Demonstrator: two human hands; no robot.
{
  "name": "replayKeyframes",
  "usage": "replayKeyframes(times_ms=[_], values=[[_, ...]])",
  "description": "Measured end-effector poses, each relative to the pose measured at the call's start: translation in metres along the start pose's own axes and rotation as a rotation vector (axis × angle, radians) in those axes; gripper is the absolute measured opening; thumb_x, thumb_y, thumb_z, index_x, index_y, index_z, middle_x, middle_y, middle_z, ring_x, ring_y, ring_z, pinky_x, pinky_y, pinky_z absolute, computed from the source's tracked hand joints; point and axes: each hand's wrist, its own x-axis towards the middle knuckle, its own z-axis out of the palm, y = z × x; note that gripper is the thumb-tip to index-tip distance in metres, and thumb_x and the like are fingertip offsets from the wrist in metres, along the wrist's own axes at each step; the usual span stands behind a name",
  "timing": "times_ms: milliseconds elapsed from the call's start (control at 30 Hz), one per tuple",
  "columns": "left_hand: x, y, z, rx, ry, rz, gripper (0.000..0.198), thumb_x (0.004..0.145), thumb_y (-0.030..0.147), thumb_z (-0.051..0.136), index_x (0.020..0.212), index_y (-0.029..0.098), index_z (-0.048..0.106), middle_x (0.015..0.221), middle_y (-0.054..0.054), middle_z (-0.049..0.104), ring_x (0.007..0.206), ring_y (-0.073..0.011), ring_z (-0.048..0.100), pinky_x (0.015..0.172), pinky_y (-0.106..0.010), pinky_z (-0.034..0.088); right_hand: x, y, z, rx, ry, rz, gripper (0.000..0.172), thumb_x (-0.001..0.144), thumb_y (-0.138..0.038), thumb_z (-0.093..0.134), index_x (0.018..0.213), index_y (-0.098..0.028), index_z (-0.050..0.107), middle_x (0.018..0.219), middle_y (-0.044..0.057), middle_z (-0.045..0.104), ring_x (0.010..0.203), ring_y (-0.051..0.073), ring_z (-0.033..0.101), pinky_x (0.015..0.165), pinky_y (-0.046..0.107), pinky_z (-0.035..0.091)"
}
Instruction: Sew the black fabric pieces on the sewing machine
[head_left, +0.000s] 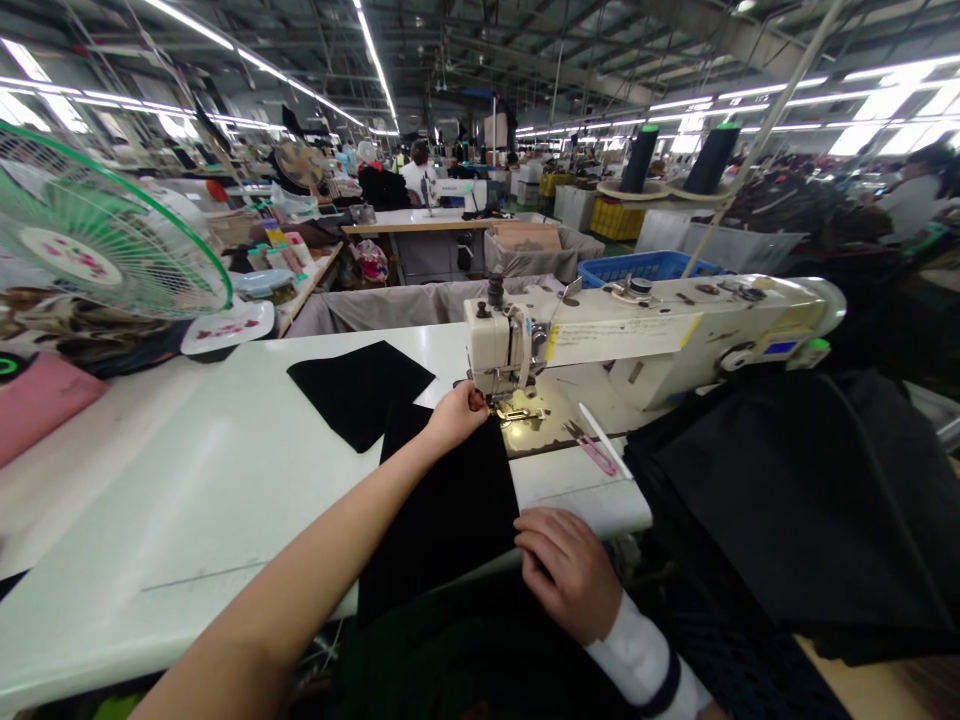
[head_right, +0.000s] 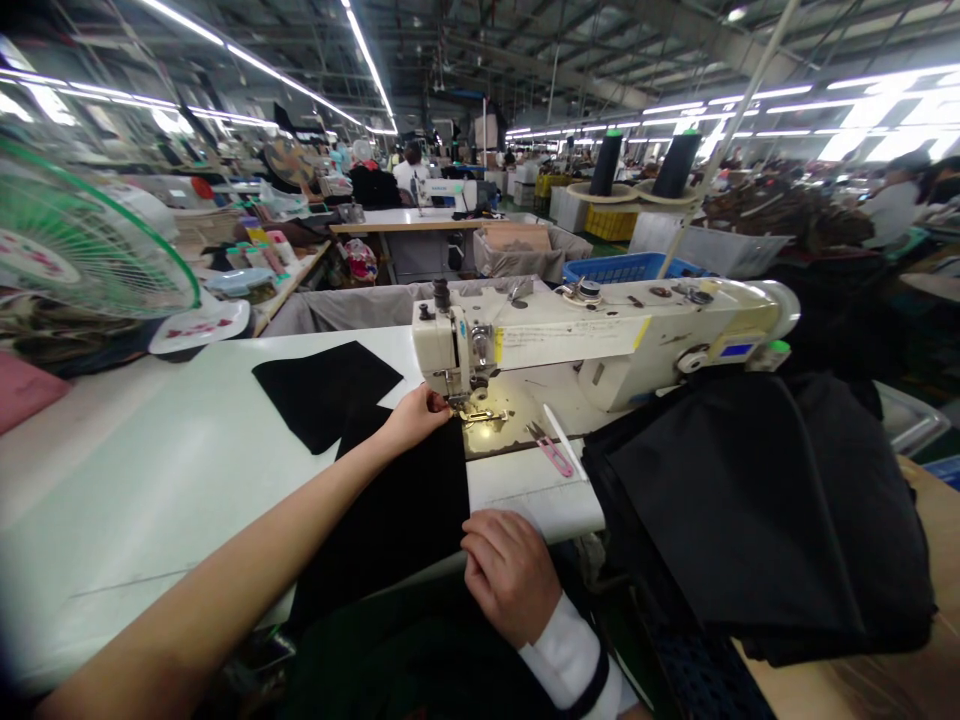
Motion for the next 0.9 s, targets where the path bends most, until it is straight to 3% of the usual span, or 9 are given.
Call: replayKeyframes(times_ms=[67,133,200,267,367,500,667,900], values=[[-0.018,0.011,-0.005,0.057,0.064,0.007,0.012,0.077,0.015,0.065,0.087,0.016,0.057,0.090,-0.008,0.064,0.090,-0.0243,0.061,0.081,-0.037,0.048,0.000,0.001,-0.002,0.002,-0.019,-0.023,0.030,0.084,-0.004,0.047,0.105,-0.019,0.062,0.103,0.010,0.071,0.100,0.024,0.066,0.086,0.045,0.055],[-0.051,0.024,-0.010,0.105,0.063,0.081,0.009,0.081,0.016,0.063,0.089,0.016,0.060,0.099,-0.011,0.063,0.100,-0.0273,0.058,0.090,-0.043,0.046,-0.001,0.002,-0.005,0.005,-0.034,-0.045,0.033,0.083,-0.004,0.048,0.107,-0.020,0.063,0.105,0.010,0.071,0.102,0.025,0.066,0.089,0.046,0.055],[-0.093,0.036,-0.013,0.125,-0.072,0.277,0.006,0.088,0.018,0.057,0.086,0.018,0.063,0.095,-0.008,0.064,0.094,-0.0242,0.060,0.087,-0.041,0.049,-0.001,0.003,-0.007,0.001,-0.033,-0.067,0.033,0.082,-0.004,0.050,0.108,-0.019,0.064,0.106,0.010,0.072,0.103,0.025,0.066,0.091,0.047,0.054],[-0.133,0.042,-0.014,0.127,-0.217,0.498,0.015,0.092,0.017,0.051,0.086,0.019,0.065,0.093,-0.007,0.066,0.090,-0.0217,0.062,0.082,-0.037,0.054,0.001,0.004,-0.007,-0.007,-0.029,-0.078,0.032,0.082,-0.005,0.051,0.108,-0.018,0.064,0.106,0.010,0.072,0.102,0.025,0.066,0.092,0.048,0.054],[-0.166,0.036,-0.010,0.221,-0.212,0.685,0.026,0.092,0.013,0.046,0.110,0.016,0.065,0.114,-0.012,0.068,0.110,-0.0254,0.062,0.093,-0.041,0.056,0.005,0.006,-0.006,-0.015,-0.033,-0.060,0.033,0.082,-0.005,0.051,0.108,-0.019,0.066,0.106,0.009,0.072,0.100,0.024,0.066,0.093,0.048,0.054],[-0.158,0.016,-0.006,0.344,-0.219,0.788,0.040,0.090,0.012,0.045,0.129,0.012,0.056,0.128,-0.015,0.063,0.123,-0.0287,0.057,0.105,-0.046,0.051,0.017,0.013,-0.002,-0.019,-0.032,-0.017,0.031,0.084,-0.007,0.050,0.106,-0.020,0.068,0.106,0.009,0.072,0.100,0.024,0.065,0.096,0.050,0.051],[-0.126,0.004,-0.008,0.383,-0.216,0.803,0.037,0.093,0.013,0.043,0.127,0.011,0.057,0.127,-0.016,0.063,0.122,-0.0282,0.058,0.106,-0.047,0.050,0.037,0.029,0.005,-0.041,-0.044,-0.004,0.025,0.082,-0.007,0.054,0.098,-0.019,0.070,0.104,0.009,0.069,0.102,0.025,0.059,0.100,0.049,0.046],[-0.090,-0.001,-0.017,0.328,-0.170,0.775,0.031,0.096,0.016,0.042,0.118,0.014,0.064,0.119,-0.014,0.066,0.116,-0.0255,0.060,0.098,-0.044,0.055,0.067,0.049,0.013,-0.212,-0.114,0.055,0.018,0.082,-0.010,0.061,0.088,-0.021,0.074,0.090,0.006,0.063,0.092,0.024,0.053,0.090,0.041,0.046]])
